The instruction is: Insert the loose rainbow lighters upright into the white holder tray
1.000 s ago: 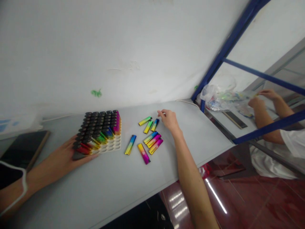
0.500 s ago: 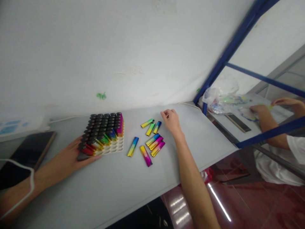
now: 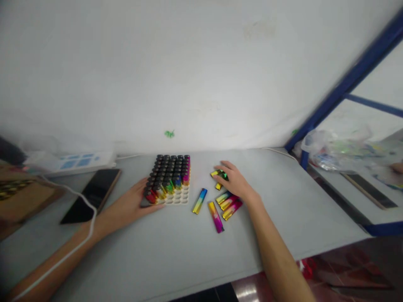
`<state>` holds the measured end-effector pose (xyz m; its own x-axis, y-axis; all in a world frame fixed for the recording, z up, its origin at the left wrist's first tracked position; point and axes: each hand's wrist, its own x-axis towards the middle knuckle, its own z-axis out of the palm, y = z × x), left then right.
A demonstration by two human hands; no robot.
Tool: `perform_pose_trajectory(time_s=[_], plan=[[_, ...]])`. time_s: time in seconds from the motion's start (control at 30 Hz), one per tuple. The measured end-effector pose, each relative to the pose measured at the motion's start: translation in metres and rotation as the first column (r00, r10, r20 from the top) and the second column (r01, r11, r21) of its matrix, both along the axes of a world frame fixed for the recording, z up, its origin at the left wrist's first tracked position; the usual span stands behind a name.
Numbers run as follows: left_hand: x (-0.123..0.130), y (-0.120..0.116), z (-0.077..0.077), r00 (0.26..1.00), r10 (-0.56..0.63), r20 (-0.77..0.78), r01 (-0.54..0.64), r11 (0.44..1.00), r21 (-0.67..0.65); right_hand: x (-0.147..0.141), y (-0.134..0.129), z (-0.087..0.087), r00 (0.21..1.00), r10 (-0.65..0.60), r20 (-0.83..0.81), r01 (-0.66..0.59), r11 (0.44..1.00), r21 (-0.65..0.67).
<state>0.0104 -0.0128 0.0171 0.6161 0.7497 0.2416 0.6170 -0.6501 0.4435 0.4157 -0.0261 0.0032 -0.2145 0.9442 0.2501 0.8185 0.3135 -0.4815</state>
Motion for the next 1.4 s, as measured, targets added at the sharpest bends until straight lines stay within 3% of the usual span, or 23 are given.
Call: perform_pose_trajectory(time_s=[0.23, 0.5, 0.7, 0.93, 1.17, 1.3, 1.4], plan=[[-0.005, -0.005, -0.006, 1.0, -0.006, 0.012, 0.006, 1.0, -0.02, -0.008, 0.006, -0.012, 0.999, -0.006, -0.033, 0.009, 0.994, 0.107], [-0.02, -0.004, 0.013, 0.998, -0.067, -0.005, 0.066, 0.989, -0.134, -0.008, 0.01, -0.018, 0.998, -0.038, -0.049, 0.047, 0.981, 0.189], [-0.029, 0.001, 0.018, 0.982, -0.101, 0.157, 0.116, 0.989, -0.092, -0.004, 0.011, -0.015, 0.996, -0.059, -0.07, 0.073, 0.972, 0.224], [-0.024, 0.006, 0.01, 0.932, 0.12, 0.341, -0.084, 0.99, -0.117, -0.006, 0.011, -0.015, 0.996, -0.048, -0.08, 0.064, 0.976, 0.209], [-0.01, 0.003, -0.003, 0.871, 0.202, 0.449, -0.103, 0.966, -0.235, -0.016, 0.012, -0.006, 0.989, -0.082, -0.123, 0.107, 0.97, 0.22], [0.004, 0.008, -0.012, 0.784, 0.298, 0.545, -0.111, 0.931, -0.348, -0.049, 0.013, 0.011, 0.944, -0.103, -0.314, 0.177, 0.96, 0.217], [0.018, 0.019, -0.015, 0.709, 0.359, 0.607, -0.078, 0.895, -0.439, -0.086, 0.02, 0.018, 0.837, -0.088, -0.541, 0.144, 0.988, 0.062]])
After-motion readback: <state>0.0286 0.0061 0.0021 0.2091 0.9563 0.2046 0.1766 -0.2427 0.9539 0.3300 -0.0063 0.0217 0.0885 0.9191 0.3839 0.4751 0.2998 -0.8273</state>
